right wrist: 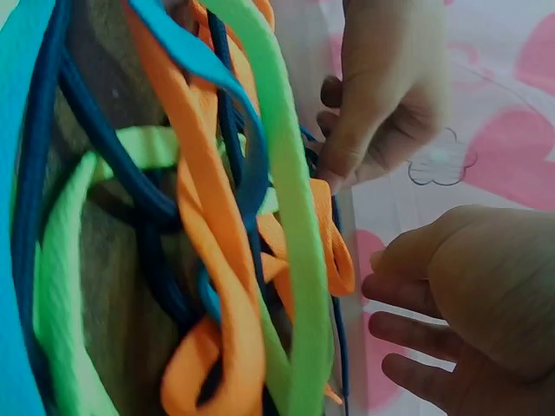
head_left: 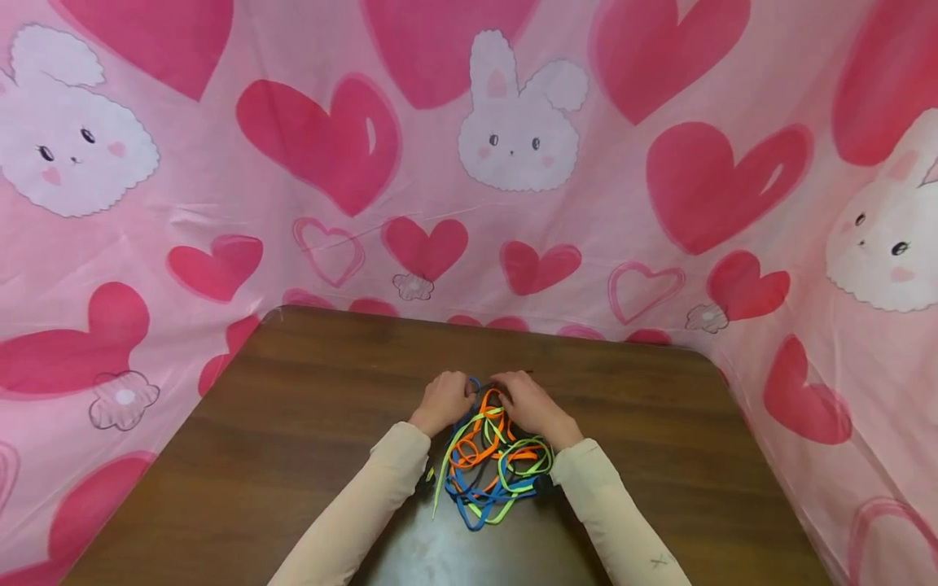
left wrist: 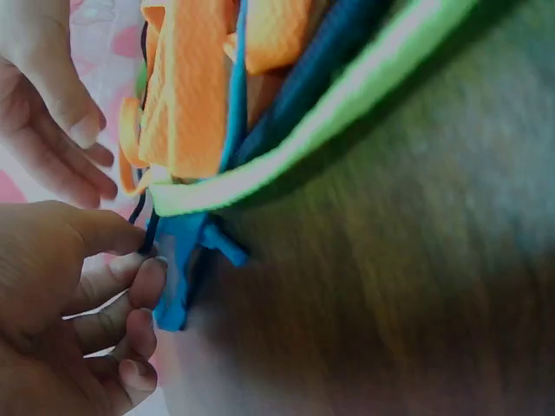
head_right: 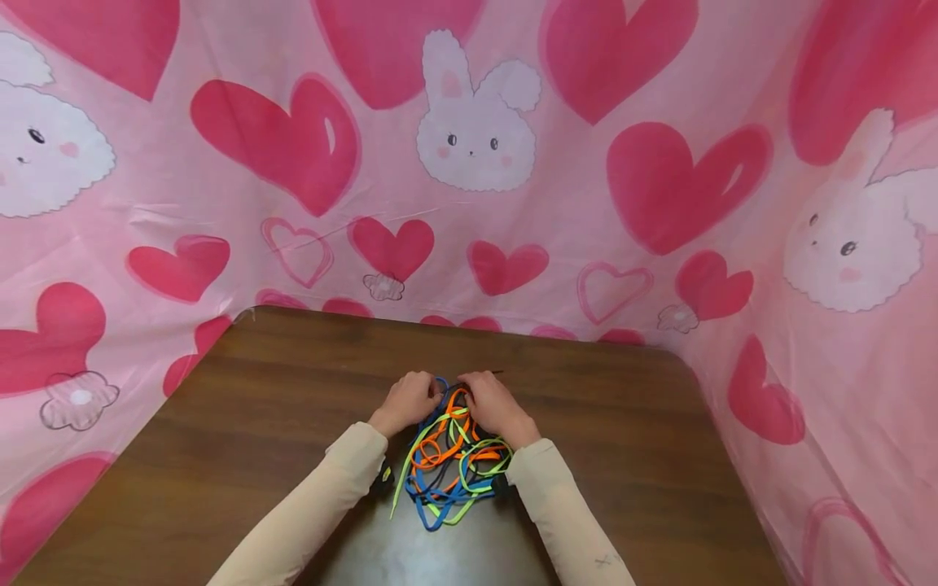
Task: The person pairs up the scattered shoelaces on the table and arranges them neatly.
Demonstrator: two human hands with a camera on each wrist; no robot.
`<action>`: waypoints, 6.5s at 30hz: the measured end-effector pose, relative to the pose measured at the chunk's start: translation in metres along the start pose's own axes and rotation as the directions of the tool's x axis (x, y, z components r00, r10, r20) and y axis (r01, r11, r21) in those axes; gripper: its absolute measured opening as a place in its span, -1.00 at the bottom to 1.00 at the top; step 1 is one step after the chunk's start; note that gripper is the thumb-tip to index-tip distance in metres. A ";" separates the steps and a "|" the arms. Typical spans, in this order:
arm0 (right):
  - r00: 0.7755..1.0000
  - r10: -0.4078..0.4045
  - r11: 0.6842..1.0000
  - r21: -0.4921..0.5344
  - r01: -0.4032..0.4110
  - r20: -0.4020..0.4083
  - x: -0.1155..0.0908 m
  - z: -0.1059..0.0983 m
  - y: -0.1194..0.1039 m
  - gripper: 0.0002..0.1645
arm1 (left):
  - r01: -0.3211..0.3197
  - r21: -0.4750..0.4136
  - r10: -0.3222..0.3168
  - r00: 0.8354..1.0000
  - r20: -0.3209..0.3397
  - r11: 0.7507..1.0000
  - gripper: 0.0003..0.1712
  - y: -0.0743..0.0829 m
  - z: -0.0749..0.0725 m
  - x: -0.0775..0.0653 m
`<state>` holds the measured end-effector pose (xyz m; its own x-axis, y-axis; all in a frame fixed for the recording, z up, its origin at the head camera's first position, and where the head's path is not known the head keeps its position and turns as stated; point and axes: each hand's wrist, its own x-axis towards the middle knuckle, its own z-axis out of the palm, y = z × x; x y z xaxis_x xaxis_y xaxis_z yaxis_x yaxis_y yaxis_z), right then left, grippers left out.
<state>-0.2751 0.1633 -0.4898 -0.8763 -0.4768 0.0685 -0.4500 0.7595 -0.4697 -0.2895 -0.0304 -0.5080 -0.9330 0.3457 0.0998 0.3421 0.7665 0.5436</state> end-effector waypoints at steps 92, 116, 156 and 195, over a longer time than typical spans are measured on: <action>0.849 0.161 0.971 0.236 -0.044 -0.503 -0.124 -0.065 0.077 -0.88 | -0.188 -0.412 0.231 0.971 0.057 0.892 -0.86 -0.017 -0.106 -0.078; 0.821 0.153 0.978 0.202 -0.047 -0.550 -0.131 -0.076 0.084 -0.87 | -0.199 -0.414 0.204 0.978 -0.032 0.888 -0.89 -0.028 -0.128 -0.079; 0.784 0.161 0.977 0.211 -0.039 -0.600 -0.143 -0.097 0.090 -0.89 | -0.291 -0.637 0.225 0.957 -0.185 0.714 -0.67 -0.055 -0.161 -0.089; 0.776 0.125 0.992 0.076 -0.100 -0.618 -0.158 -0.136 0.093 -0.85 | -0.209 -0.389 0.163 0.976 -0.147 0.897 -0.81 -0.088 -0.199 -0.091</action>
<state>-0.2022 0.3694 -0.4252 -0.8426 -0.0009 0.5386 -0.3460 0.7672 -0.5400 -0.2571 -0.2372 -0.3989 -0.8709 0.3823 0.3088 0.4582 0.4046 0.7914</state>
